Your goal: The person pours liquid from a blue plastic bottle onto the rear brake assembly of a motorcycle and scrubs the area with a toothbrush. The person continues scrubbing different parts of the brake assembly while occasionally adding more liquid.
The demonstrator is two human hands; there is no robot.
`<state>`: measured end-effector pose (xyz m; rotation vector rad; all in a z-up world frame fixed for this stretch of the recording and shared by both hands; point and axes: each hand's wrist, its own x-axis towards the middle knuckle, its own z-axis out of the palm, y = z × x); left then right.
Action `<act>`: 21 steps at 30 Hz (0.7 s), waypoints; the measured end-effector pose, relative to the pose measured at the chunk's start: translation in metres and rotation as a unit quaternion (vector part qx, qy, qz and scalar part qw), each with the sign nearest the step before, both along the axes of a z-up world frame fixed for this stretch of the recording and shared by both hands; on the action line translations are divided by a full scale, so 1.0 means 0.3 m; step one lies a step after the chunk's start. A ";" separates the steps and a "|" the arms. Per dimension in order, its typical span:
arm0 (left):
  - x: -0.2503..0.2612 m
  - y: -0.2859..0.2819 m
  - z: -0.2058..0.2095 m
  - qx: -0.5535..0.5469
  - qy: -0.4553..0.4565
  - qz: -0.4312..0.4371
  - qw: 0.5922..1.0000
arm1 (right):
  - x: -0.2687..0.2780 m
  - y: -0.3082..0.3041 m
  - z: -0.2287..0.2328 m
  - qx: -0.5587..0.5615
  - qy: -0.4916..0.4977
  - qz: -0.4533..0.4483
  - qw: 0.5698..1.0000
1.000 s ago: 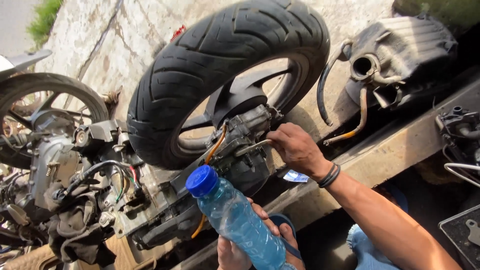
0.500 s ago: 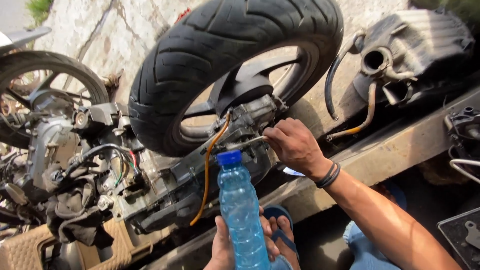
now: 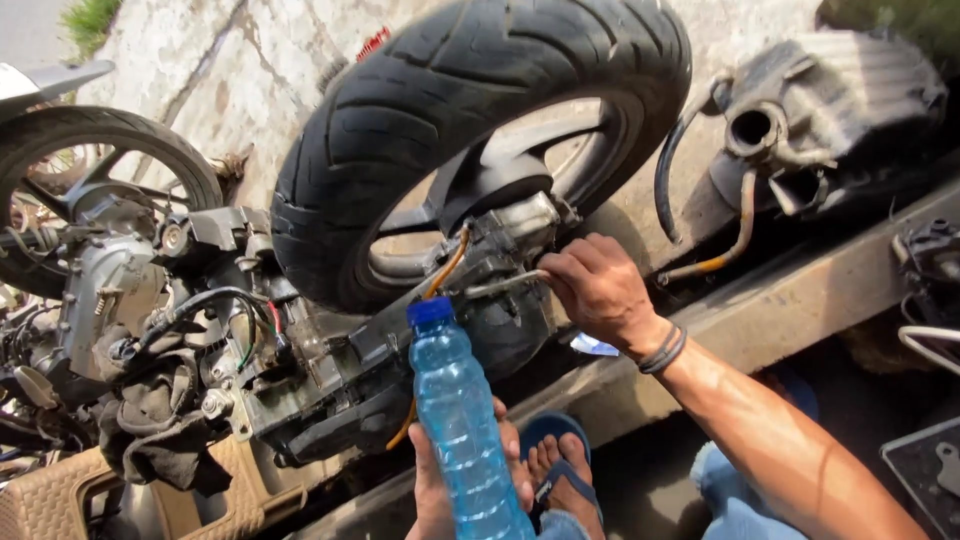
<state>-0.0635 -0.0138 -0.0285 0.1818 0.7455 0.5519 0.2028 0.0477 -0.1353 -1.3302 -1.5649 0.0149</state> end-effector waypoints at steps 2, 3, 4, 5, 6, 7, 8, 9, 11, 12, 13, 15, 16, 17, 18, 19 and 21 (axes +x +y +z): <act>-0.005 -0.025 -0.006 -0.015 0.032 0.009 0.999 | -0.018 -0.013 0.026 -0.009 0.010 -0.002 1.000; 0.002 -0.020 -0.013 -0.022 0.059 0.017 0.998 | -0.013 -0.003 0.046 -0.012 0.016 -0.005 1.000; 0.000 -0.018 -0.017 -0.020 0.057 0.018 0.998 | 0.001 -0.014 0.026 -0.010 0.014 -0.004 1.000; -0.007 -0.015 -0.023 -0.001 0.026 0.014 1.000 | 0.011 -0.023 0.005 -0.033 0.005 -0.023 0.999; -0.012 -0.015 -0.032 0.018 -0.004 0.014 1.000 | 0.021 -0.030 -0.019 -0.058 -0.004 -0.039 0.998; -0.003 -0.007 -0.020 0.019 -0.006 0.018 1.000 | 0.038 -0.036 0.023 -0.057 -0.006 -0.035 0.998; 0.001 -0.010 -0.005 0.018 -0.009 0.036 0.999 | 0.048 -0.051 0.064 -0.057 -0.002 -0.055 0.997; 0.004 -0.012 0.009 0.017 -0.011 0.053 0.998 | 0.058 -0.066 0.104 -0.057 0.002 -0.075 0.996; -0.018 -0.008 -0.005 0.033 -0.028 0.037 0.998 | 0.085 -0.068 0.190 -0.118 -0.021 -0.085 0.989; -0.025 0.007 -0.015 0.054 -0.049 0.008 0.997 | 0.105 -0.066 0.237 -0.172 -0.046 -0.106 0.978; -0.025 0.001 -0.014 0.054 -0.051 0.008 0.997 | 0.108 -0.054 0.265 -0.171 -0.047 -0.107 0.978; -0.025 -0.008 -0.014 0.068 -0.043 0.000 0.997 | 0.112 -0.030 0.324 -0.210 -0.103 -0.112 0.966; 0.025 -0.020 0.034 0.069 -0.048 0.001 0.996 | 0.105 -0.021 0.335 -0.208 -0.107 -0.113 0.966; 0.073 -0.031 0.082 -0.002 -0.056 0.070 0.996 | 0.095 -0.010 0.345 -0.221 -0.155 -0.118 0.956; 0.116 -0.047 0.132 -0.074 -0.062 0.140 0.985 | 0.080 0.000 0.352 -0.234 -0.202 -0.121 0.943; 0.100 -0.037 0.118 -0.075 -0.065 0.142 0.985 | 0.050 0.022 0.373 -0.233 -0.205 -0.119 0.943; 0.072 -0.031 0.092 -0.065 -0.077 0.121 0.988 | -0.007 0.046 0.409 -0.274 -0.191 -0.081 0.939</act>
